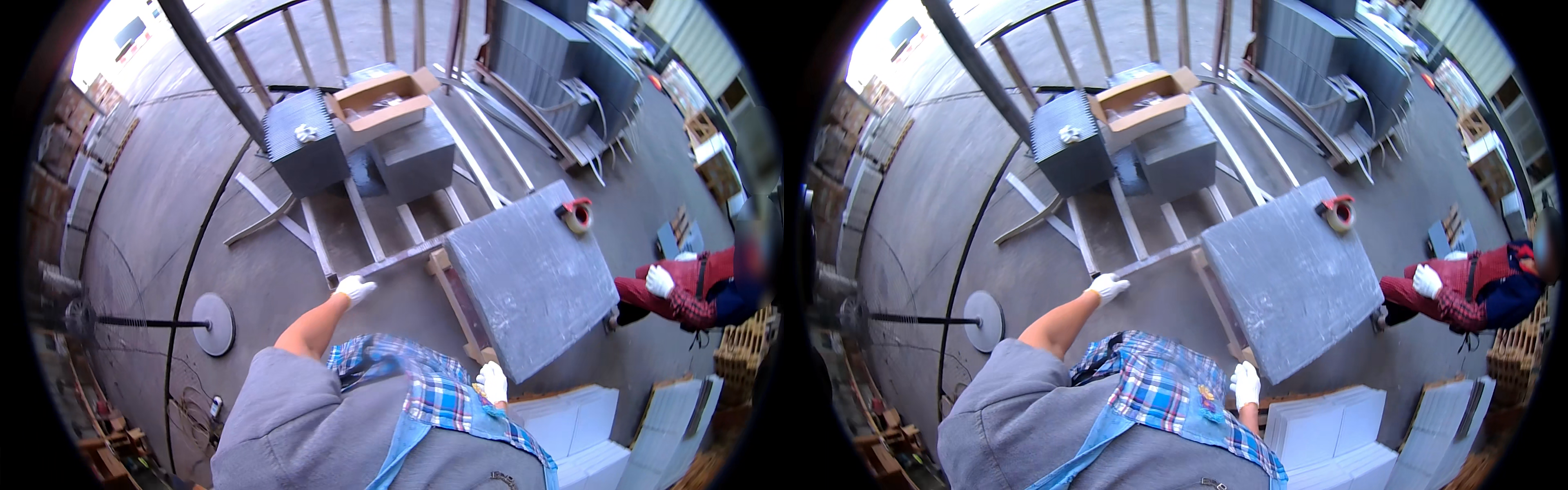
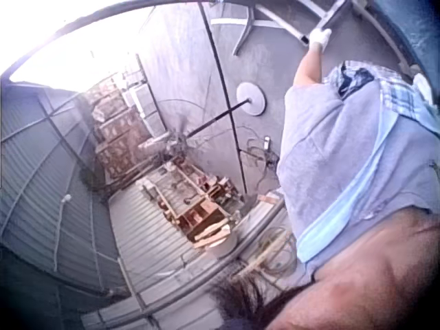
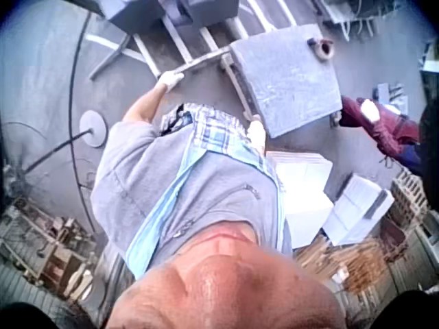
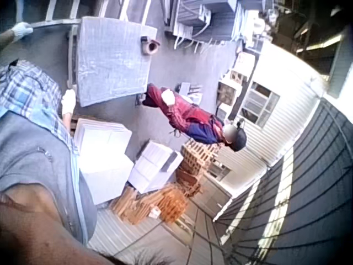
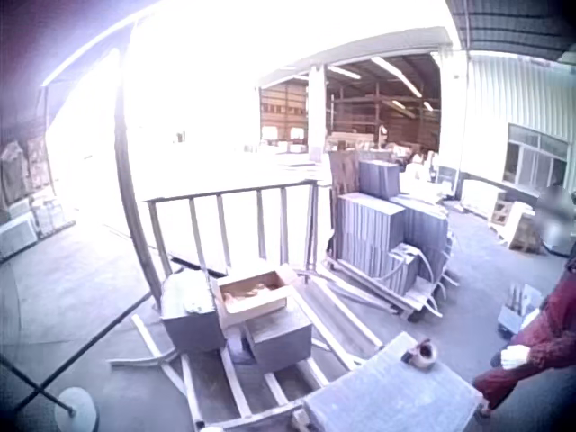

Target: The person wraps rectangular panels in plastic film and places them into a cardboard box. They then insert white foam pieces into the box and secure the contents with tape. The task is performed in a warehouse setting with another worker nearby.

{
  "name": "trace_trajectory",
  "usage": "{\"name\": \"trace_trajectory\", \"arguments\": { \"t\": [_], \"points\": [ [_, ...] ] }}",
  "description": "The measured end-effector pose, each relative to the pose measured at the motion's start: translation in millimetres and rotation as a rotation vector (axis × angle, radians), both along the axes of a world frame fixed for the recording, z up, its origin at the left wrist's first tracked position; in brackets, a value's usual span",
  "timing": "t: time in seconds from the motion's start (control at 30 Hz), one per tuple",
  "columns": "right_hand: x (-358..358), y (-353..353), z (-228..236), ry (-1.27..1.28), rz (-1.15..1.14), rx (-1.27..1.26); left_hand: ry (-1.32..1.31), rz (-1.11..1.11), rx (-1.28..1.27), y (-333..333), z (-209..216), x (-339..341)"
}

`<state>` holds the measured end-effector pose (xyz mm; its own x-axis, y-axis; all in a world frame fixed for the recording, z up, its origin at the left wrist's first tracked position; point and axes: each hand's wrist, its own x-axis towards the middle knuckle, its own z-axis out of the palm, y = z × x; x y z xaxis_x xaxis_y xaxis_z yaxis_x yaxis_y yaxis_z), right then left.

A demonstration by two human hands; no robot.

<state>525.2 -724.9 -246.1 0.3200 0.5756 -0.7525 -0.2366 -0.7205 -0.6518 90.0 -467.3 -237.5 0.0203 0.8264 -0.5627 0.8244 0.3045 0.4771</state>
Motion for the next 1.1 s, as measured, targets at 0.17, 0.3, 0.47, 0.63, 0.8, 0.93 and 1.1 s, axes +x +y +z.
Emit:
{"name": "trace_trajectory", "arguments": {
  "t": [0.17,0.3,0.47,0.63,0.8,0.93,1.1],
  "points": [
    [-15,100,31,-0.011,0.261,0.010,0.007,0.240,-0.131,-45,-3,-77],
    [-23,159,-22,-0.157,0.650,0.080,-0.118,0.583,-0.176,-73,-8,-71],
    [-53,251,-18,-0.308,1.012,0.227,0.022,0.461,-0.033,-68,0,-61],
    [-67,309,-31,-0.260,1.128,0.189,-0.044,0.638,0.193,-19,36,-58],
    [-99,336,-17,-0.229,1.156,0.031,0.015,0.680,0.267,67,43,-114],
    [-139,349,26,-0.324,1.185,-0.111,0.134,0.565,0.262,169,-10,-192],
    [-138,306,-8,0.074,0.692,-0.399,0.242,0.415,0.302,328,-63,-252]
  ]
}}
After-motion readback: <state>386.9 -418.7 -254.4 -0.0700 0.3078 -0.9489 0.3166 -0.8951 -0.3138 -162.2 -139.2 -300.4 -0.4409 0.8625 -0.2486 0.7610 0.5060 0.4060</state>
